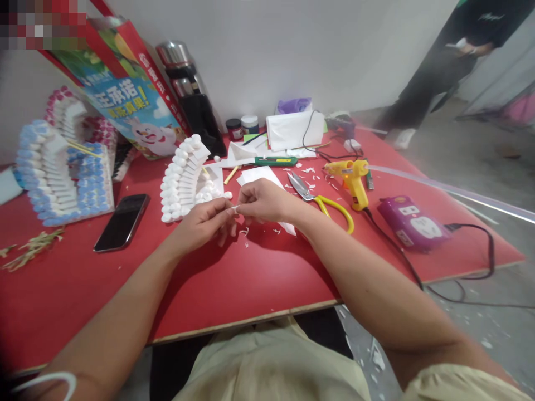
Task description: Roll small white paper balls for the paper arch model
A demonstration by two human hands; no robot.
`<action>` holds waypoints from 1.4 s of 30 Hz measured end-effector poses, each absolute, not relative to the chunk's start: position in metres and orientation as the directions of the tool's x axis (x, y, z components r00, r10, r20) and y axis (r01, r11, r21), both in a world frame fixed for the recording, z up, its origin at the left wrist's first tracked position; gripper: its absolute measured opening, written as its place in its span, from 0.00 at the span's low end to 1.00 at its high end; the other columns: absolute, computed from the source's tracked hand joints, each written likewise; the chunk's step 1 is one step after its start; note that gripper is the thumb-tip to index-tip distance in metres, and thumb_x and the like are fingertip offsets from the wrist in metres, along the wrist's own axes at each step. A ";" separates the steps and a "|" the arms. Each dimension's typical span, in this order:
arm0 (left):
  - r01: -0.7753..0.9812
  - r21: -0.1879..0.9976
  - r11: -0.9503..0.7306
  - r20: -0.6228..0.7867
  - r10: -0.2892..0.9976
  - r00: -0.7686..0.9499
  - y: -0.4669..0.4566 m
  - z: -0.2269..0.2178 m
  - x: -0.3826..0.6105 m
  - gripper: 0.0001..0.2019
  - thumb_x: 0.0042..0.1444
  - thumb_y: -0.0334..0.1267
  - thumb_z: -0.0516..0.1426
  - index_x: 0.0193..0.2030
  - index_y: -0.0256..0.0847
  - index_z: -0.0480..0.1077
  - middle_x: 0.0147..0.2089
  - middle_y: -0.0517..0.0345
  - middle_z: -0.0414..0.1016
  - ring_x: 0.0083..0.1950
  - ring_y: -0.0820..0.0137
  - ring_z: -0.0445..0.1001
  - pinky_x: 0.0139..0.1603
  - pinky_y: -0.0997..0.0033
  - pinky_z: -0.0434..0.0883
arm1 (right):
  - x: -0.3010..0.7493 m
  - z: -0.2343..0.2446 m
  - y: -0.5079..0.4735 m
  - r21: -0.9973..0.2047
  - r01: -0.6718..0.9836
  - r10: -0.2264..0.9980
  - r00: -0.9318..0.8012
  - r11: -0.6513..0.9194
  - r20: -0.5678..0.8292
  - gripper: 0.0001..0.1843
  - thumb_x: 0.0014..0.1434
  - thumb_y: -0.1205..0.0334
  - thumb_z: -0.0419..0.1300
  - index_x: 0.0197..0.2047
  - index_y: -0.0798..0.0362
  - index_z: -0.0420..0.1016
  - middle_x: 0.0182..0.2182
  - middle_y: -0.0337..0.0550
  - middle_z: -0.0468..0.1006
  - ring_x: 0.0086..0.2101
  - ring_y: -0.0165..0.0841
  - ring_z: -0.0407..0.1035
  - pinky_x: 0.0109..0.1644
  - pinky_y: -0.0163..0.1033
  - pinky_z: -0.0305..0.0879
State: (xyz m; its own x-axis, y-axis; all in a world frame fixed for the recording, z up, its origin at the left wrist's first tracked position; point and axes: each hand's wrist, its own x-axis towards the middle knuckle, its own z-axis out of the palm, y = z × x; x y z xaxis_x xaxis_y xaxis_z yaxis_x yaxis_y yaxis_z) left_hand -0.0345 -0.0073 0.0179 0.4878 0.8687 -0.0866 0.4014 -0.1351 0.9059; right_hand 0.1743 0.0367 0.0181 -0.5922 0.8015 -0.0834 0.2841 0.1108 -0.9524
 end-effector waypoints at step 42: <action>0.662 0.442 -0.606 0.339 0.796 0.502 -0.006 0.011 -0.034 0.12 0.69 0.39 0.51 0.36 0.39 0.70 0.28 0.57 0.74 0.27 0.70 0.71 0.31 0.69 0.65 | 0.167 0.019 0.034 -0.965 0.102 0.812 -0.523 -0.241 -0.259 0.11 0.52 0.66 0.64 0.21 0.53 0.67 0.13 0.32 0.62 0.15 0.22 0.49 0.19 0.34 0.40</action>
State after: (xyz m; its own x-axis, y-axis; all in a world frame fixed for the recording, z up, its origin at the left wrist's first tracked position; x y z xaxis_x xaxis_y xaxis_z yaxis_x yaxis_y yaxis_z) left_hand -0.0339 -0.0064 0.0113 0.5017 0.7958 0.3391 0.6619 -0.6056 0.4417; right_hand 0.1669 0.0343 0.0185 -0.5226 0.8124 -0.2586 0.1023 -0.2414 -0.9650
